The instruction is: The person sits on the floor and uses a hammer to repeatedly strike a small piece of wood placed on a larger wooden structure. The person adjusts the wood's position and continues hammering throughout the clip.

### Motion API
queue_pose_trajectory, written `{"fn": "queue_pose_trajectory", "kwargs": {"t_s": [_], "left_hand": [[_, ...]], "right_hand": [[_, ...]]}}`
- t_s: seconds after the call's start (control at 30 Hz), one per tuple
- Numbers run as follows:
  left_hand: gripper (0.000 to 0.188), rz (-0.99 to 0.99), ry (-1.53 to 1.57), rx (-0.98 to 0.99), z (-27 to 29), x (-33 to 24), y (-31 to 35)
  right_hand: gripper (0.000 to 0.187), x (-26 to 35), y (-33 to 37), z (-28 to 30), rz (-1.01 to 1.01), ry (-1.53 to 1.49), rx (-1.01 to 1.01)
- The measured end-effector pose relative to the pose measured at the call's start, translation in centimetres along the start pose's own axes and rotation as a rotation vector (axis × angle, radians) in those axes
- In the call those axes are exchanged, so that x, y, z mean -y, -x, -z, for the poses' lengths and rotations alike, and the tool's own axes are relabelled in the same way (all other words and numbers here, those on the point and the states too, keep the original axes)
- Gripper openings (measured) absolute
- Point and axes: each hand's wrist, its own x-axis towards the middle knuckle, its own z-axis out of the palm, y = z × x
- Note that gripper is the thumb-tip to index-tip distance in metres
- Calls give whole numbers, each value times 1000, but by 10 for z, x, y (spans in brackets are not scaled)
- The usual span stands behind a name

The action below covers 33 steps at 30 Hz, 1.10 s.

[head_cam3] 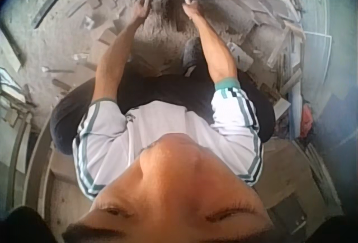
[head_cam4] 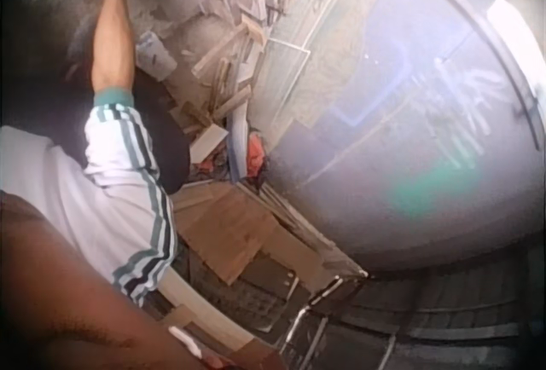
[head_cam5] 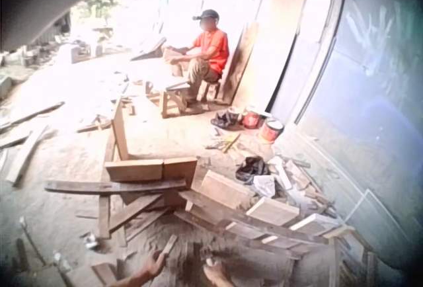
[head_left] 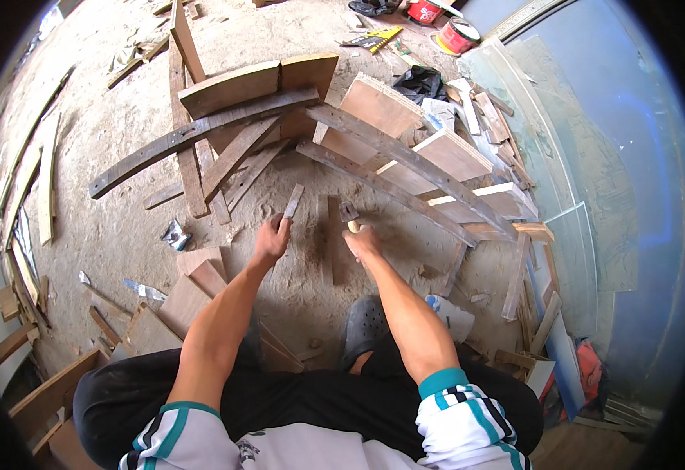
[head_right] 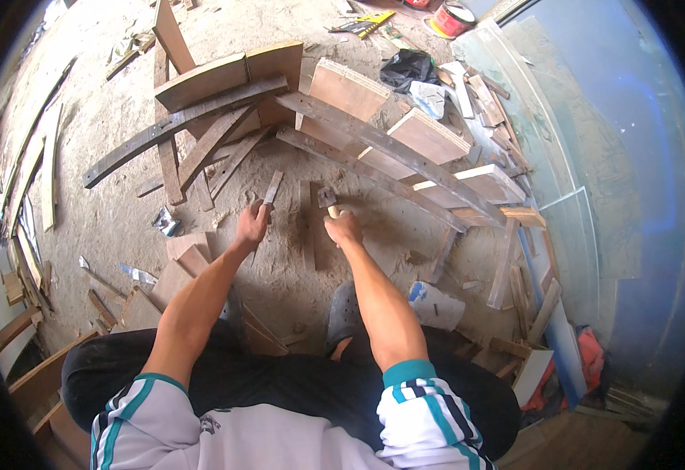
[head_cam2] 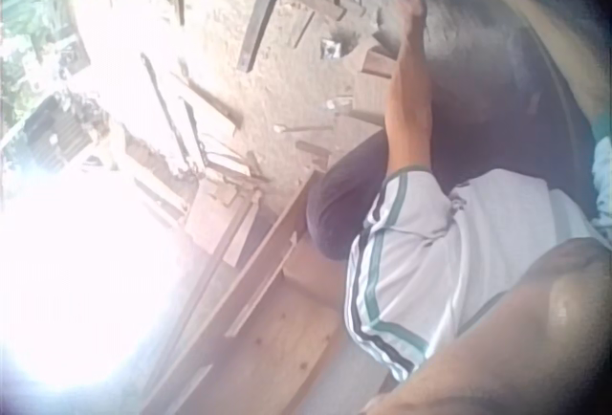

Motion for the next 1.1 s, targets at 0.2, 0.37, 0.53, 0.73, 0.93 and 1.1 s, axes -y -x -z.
{"fn": "queue_pose_trajectory", "kwargs": {"t_s": [0.2, 0.37, 0.53, 0.73, 0.93, 1.1], "left_hand": [[44, 52, 66, 5, 1, -10, 4], [43, 122, 338, 75, -9, -19, -4], [37, 61, 366, 85, -14, -41, -6], [41, -4, -280, -119, -9, -35, -6], [44, 105, -659, 122, 27, -33, 5], [31, 123, -734, 223, 40, -72, -12]], "right_hand": [[40, 2, 1, -4, -17, 37, 20], [45, -5, -10, -8, 144, 286, 37], [47, -14, 0, -12, 204, 328, 21], [47, -13, 7, -17, 182, 314, -124], [52, -6, 14, -11, 331, 20, -160], [45, 49, 20, -4, 481, -148, -57]]}}
